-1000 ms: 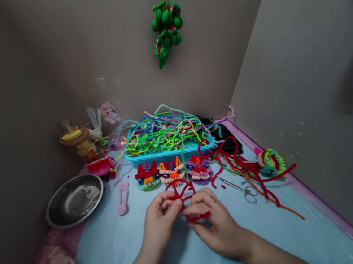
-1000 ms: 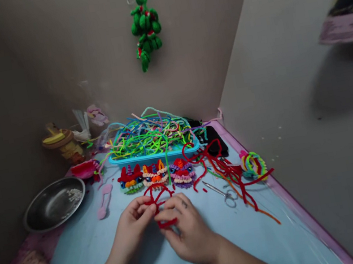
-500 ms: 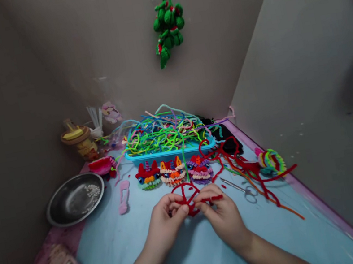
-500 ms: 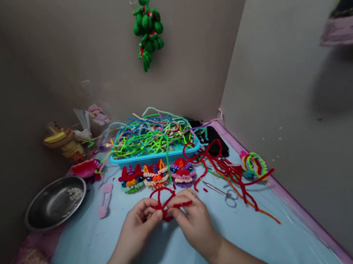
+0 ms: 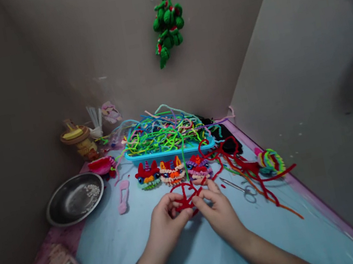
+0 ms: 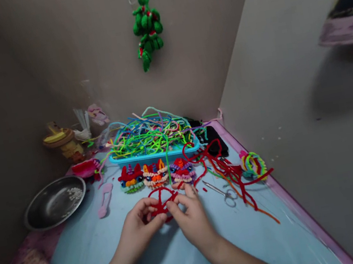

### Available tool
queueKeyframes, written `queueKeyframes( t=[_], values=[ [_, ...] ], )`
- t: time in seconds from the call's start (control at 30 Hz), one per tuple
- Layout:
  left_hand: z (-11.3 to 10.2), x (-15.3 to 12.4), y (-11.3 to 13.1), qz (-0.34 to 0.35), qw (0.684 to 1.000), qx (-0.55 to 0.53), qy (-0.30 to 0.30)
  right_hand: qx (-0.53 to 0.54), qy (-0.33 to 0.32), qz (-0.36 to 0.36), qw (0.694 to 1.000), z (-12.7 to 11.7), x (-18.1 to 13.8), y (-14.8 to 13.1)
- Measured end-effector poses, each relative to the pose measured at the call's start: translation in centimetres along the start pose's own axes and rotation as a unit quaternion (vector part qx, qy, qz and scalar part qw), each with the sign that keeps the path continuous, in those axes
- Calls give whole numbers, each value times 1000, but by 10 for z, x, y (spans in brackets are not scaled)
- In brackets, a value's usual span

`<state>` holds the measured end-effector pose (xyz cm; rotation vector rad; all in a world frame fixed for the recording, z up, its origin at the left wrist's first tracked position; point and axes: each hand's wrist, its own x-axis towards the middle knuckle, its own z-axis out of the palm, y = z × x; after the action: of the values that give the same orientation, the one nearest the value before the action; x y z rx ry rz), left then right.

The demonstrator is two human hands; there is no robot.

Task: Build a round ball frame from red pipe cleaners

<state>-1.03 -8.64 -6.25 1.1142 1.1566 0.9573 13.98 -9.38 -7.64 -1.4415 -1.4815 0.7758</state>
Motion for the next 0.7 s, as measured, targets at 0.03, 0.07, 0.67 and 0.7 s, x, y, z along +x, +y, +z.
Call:
queueKeyframes(
  t=[0.03, 0.07, 0.67, 0.7],
  values=[
    [0, 0, 0, 2, 1000, 3, 2, 2, -5, -2, 1000, 0, 0, 0],
    [1, -1, 0, 1, 1000, 2, 4, 5, -8, -5, 1000, 1, 0, 1],
    [-4, 3, 8, -69, 997, -47, -3, -222, 67, -305, 924, -20, 4, 2],
    [-3, 3, 9, -68, 997, -43, 0, -222, 69, -312, 921, -20, 4, 2]
  ],
)
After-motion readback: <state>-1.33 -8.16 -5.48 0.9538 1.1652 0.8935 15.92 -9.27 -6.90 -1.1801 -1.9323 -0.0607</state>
